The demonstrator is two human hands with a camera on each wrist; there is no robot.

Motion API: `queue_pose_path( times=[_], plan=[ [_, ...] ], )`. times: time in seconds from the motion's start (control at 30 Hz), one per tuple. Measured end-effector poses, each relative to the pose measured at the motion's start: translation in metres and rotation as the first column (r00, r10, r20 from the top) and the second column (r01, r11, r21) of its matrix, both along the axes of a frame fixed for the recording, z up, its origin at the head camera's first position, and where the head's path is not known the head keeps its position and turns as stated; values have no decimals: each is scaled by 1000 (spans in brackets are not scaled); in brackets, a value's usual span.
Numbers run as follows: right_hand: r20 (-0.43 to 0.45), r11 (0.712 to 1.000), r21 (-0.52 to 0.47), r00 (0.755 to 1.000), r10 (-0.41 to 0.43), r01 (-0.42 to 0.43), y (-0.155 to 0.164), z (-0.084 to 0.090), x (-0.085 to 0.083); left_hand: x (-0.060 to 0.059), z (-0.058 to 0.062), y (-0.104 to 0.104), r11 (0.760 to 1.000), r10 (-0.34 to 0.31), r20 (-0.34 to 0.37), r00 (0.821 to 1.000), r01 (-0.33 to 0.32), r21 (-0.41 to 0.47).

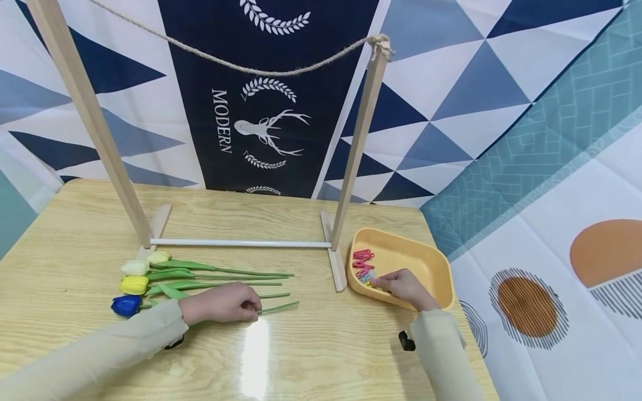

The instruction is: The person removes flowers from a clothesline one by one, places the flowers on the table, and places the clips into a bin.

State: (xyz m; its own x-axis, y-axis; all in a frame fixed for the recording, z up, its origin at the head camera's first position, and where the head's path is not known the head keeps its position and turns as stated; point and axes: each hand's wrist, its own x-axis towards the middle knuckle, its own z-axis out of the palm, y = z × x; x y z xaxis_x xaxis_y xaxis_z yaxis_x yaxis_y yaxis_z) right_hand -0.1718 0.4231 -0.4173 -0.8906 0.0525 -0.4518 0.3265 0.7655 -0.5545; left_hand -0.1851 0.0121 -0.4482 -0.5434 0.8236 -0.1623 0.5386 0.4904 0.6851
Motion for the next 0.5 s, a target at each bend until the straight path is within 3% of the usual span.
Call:
queue_pose_path(
  times=[0.17,0.5],
  plan=[
    [7,991,125,999,39,-39,-4,-1,-1,1,1,2,1000,-17,-121,993,16,-12],
    [8,987,141,997,79,-79,-7,0,-4,2,-1,3,1000,14,-163,987,-18,-25]
  ],
)
